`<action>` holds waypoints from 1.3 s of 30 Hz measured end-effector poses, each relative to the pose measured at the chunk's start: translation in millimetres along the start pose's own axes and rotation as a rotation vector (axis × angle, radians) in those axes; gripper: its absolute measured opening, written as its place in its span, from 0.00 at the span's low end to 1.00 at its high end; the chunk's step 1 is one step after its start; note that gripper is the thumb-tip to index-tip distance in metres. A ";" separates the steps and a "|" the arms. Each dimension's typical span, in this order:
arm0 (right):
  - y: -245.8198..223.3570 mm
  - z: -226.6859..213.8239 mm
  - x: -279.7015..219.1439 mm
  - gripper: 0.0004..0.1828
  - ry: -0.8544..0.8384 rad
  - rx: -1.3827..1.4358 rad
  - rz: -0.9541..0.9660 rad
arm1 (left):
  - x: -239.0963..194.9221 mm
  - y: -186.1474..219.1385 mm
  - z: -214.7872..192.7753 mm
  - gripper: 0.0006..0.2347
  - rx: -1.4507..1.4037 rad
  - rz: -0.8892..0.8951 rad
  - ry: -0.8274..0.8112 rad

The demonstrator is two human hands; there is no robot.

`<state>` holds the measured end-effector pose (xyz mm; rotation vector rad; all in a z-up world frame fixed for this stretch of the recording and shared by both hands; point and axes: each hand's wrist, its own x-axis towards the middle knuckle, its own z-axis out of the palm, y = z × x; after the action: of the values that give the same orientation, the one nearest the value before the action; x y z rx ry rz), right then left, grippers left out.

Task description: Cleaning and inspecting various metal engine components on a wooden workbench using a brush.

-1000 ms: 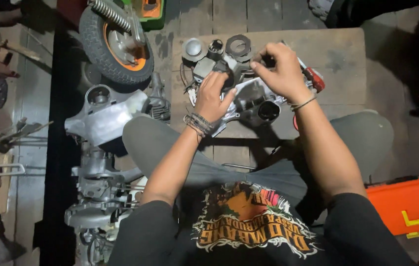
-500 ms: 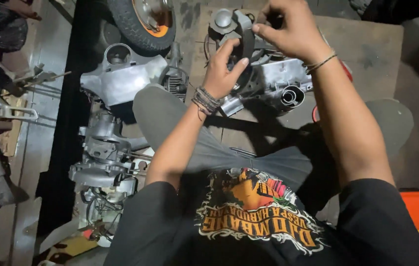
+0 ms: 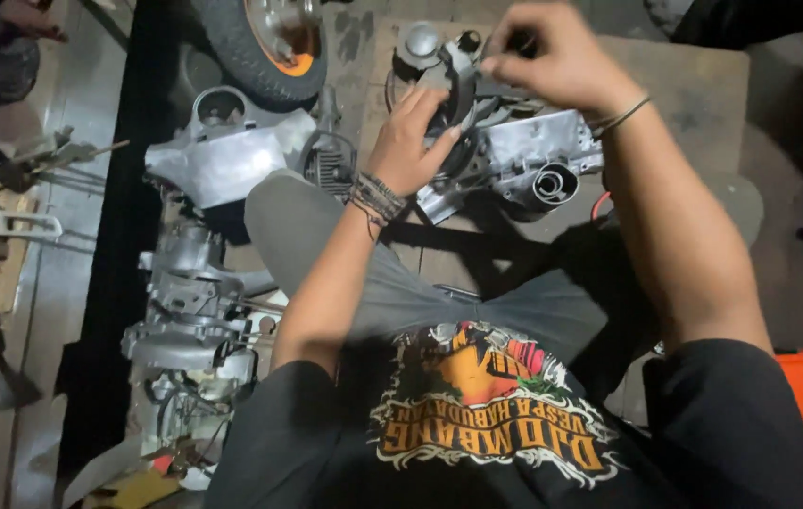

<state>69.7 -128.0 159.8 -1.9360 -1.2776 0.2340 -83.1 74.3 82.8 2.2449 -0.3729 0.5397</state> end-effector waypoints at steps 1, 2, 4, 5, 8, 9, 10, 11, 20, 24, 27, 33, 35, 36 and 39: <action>0.1 -3.4 3.6 0.07 0.004 -0.008 0.002 | 6.0 2.0 0.7 0.17 -0.004 0.008 0.001; -0.6 -0.9 4.6 0.07 -0.009 -0.023 0.022 | 5.7 4.0 0.8 0.17 -0.038 0.008 -0.004; 5.9 -0.1 -0.1 0.07 -0.020 -0.037 0.049 | 1.6 4.2 4.4 0.16 -0.078 0.009 -0.014; 12.2 -2.8 -5.8 0.06 0.024 -0.222 0.035 | -1.5 3.4 7.5 0.17 -0.062 0.004 -0.022; -2.3 -11.6 2.6 0.05 0.043 -0.230 0.024 | 10.4 -1.9 6.4 0.16 -0.031 0.019 0.000; -11.5 -9.6 2.7 0.06 0.002 -0.024 0.037 | 10.7 -1.7 8.5 0.15 -0.022 0.005 0.016; -17.2 -9.0 2.7 0.06 0.004 -0.031 0.051 | 13.7 3.1 9.6 0.15 -0.036 0.008 0.011; -22.5 -8.1 3.0 0.07 -0.006 -0.089 0.089 | 16.6 7.4 10.8 0.15 -0.039 -0.003 0.012; 7.7 -9.8 -9.0 0.09 0.056 -0.072 0.256 | 27.6 -11.8 36.8 0.16 0.023 -0.082 -0.064; 47.6 -9.8 -30.0 0.15 0.067 -0.348 0.344 | 30.3 -15.0 53.5 0.17 -0.017 -0.001 -0.044; 72.4 -0.6 -55.4 0.12 0.234 -0.005 0.343 | 23.5 -37.6 72.5 0.16 -0.052 -0.042 -0.165; 60.6 1.1 -65.1 0.08 0.286 0.298 0.369 | 28.2 -31.6 99.6 0.16 -0.084 -0.042 -0.209; 87.9 -0.5 -79.9 0.08 0.308 0.238 0.412 | 35.8 -21.5 92.4 0.16 -0.052 -0.041 -0.220; 100.2 -1.3 -89.6 0.09 0.327 0.182 0.459 | 37.8 -13.8 89.3 0.17 -0.022 -0.046 -0.232; 88.9 -7.9 -89.5 0.09 0.347 0.229 0.412 | 45.0 -23.1 104.2 0.17 -0.053 -0.094 -0.278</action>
<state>93.3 -223.5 80.5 -1.9196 -0.5948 0.2260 -7.1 6.7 27.4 2.2763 -0.4141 0.1662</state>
